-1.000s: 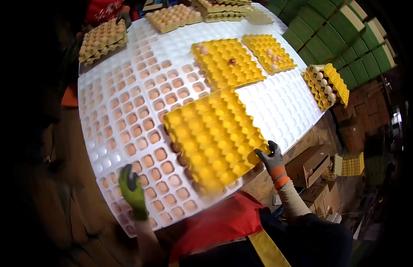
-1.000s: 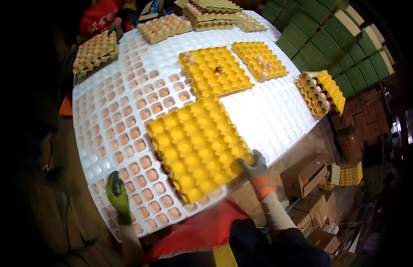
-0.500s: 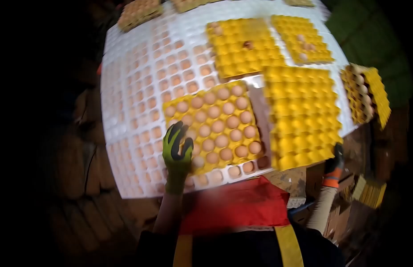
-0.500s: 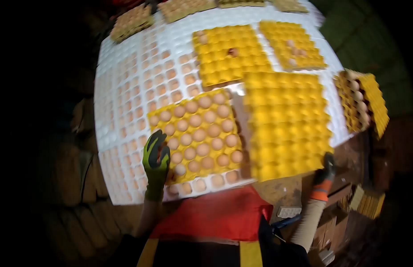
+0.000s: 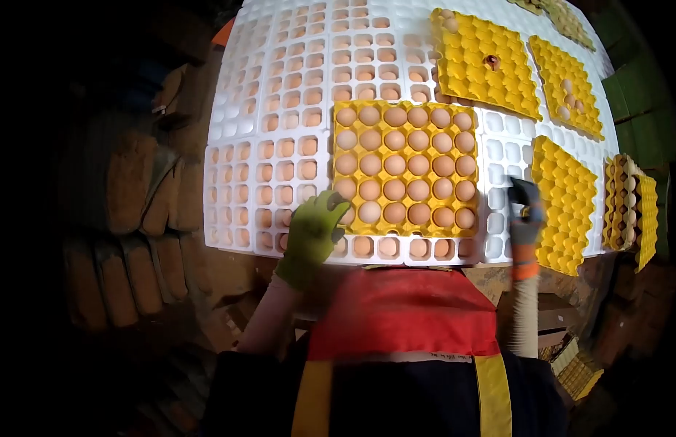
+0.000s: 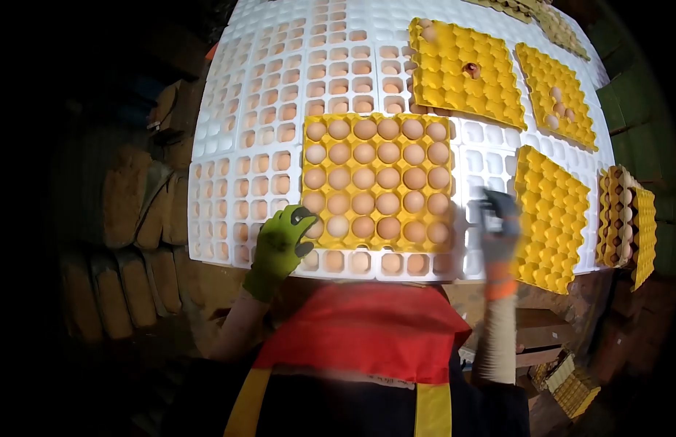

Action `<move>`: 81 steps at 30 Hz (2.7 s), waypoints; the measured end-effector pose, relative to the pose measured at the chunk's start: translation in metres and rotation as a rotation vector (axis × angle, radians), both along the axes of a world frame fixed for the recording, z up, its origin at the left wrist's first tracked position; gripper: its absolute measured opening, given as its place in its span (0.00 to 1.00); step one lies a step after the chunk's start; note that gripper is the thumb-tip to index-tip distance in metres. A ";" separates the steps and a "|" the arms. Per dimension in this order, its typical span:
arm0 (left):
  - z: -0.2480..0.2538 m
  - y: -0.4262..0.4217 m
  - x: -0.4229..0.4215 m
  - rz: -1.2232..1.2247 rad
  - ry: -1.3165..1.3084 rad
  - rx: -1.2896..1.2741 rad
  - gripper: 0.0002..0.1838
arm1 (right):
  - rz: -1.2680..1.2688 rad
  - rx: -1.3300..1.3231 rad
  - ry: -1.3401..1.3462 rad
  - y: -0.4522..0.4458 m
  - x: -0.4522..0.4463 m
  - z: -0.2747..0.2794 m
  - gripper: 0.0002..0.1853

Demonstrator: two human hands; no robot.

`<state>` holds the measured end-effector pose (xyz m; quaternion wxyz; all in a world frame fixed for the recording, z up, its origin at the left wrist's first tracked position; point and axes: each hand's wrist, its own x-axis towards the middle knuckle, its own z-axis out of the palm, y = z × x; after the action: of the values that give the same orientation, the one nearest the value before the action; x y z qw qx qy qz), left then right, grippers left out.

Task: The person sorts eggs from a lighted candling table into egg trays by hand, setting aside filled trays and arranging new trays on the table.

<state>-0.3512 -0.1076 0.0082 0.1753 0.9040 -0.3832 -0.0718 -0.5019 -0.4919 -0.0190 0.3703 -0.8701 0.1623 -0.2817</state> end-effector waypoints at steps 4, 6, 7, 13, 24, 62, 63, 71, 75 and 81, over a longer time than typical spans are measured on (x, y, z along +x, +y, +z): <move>-0.006 0.013 -0.006 0.114 0.152 -0.267 0.21 | 0.614 -0.445 0.276 0.139 0.076 0.020 0.23; -0.021 0.032 0.002 0.164 0.331 -0.414 0.23 | 0.594 -0.476 0.352 0.176 0.088 0.001 0.24; -0.025 0.038 0.007 0.188 0.422 -0.487 0.24 | 0.574 -0.512 0.402 0.181 0.090 0.004 0.25; -0.017 0.007 0.034 0.078 0.081 -0.268 0.27 | 0.507 0.390 0.102 0.165 0.075 0.004 0.32; -0.036 0.042 0.067 0.475 1.197 -1.016 0.27 | 0.374 -0.646 0.564 0.200 0.134 -0.005 0.14; -0.061 0.188 0.267 0.709 -0.286 -0.100 0.25 | 0.738 0.096 0.410 0.299 0.334 0.016 0.27; -0.058 0.186 0.278 0.684 -0.189 0.060 0.23 | 0.655 -0.013 0.406 0.324 0.357 -0.001 0.27; -0.098 0.231 0.311 0.671 -0.200 -0.280 0.16 | 0.567 -0.450 0.536 0.394 0.437 -0.038 0.23; -0.103 0.239 0.322 0.587 -0.179 -0.410 0.16 | 0.629 -0.170 0.354 0.415 0.468 -0.031 0.22; -0.112 0.210 0.375 0.527 -0.227 -0.656 0.21 | 0.452 0.060 0.346 0.426 0.505 -0.061 0.17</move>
<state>0.0234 0.1028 -0.1043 0.4224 0.8694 -0.1589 0.2010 0.0030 -0.0656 -0.0803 0.4162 -0.9080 0.0331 -0.0343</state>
